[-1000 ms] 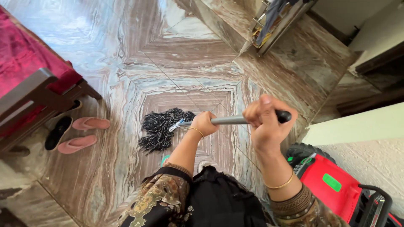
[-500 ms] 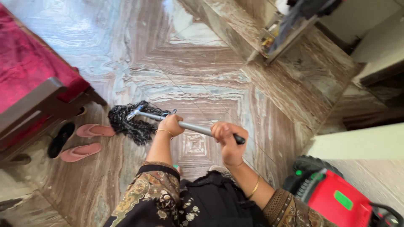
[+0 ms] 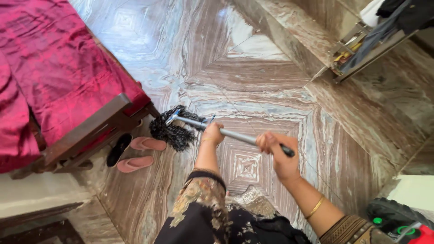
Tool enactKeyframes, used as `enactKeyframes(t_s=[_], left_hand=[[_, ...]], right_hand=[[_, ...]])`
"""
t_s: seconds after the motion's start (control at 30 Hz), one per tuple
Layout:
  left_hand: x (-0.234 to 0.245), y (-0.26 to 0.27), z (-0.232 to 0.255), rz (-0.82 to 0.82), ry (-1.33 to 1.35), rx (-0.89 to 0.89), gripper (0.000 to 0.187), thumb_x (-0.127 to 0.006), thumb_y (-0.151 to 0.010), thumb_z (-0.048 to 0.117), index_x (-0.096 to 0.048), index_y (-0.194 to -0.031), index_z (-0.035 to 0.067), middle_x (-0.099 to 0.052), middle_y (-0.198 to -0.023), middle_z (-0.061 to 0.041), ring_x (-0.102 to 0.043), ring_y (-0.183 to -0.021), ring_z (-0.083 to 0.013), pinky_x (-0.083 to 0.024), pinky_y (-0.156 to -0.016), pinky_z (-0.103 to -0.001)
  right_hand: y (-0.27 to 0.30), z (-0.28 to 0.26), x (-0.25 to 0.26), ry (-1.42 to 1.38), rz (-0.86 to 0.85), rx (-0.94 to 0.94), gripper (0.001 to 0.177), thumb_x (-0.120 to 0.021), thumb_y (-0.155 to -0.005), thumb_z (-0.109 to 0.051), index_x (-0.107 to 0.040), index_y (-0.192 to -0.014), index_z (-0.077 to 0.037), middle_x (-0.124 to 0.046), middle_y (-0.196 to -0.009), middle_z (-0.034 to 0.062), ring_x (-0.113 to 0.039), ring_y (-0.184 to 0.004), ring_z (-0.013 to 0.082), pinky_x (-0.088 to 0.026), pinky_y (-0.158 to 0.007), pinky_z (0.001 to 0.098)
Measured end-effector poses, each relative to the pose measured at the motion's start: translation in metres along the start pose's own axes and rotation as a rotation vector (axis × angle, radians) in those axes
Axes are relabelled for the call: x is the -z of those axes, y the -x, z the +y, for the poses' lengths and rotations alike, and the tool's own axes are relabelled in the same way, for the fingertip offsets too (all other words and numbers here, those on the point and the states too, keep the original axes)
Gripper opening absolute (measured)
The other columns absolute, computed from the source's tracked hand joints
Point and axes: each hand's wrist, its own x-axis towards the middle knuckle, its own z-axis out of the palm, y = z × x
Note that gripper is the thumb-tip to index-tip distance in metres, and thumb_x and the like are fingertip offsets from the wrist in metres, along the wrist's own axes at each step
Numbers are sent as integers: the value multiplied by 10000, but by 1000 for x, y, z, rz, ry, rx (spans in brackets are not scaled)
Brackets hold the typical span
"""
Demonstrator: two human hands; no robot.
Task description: The person is mopping the marble-tiled floor in a residential hallway area.
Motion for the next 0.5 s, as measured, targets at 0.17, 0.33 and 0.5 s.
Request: enactKeyframes(t_s=[0.17, 0.33, 0.5], left_hand=[[-21, 42, -7, 136, 22, -123, 119, -763, -673, 127, -743, -790, 143, -712, -919, -153, -661, -959, -387, -537, -844, -470], [-45, 78, 63, 58, 84, -21, 84, -766, -718, 156, -715, -779, 128, -704, -906, -162, -682, -899, -395, -565, -801, -459], [-98, 113, 148, -170, 135, -138, 134, -752, -789, 266, -759, -852, 148, -753, -948, -197, -722, -961, -360, -573, -901, -420]], right_hand=[[38, -10, -1, -48, 2, 22, 460, -495, -1047, -124, -471, -603, -2, -495, -601, 65, -463, -617, 181, -462, -677, 357], [53, -51, 42, -74, 20, -21, 453, -516, -1026, -115, -452, -589, -17, -469, -578, 53, -438, -583, 168, -417, -611, 340], [85, -95, 123, -44, 252, -138, 468, -558, -998, -108, -445, -550, -30, -433, -539, 52, -454, -537, 177, -371, -522, 348]])
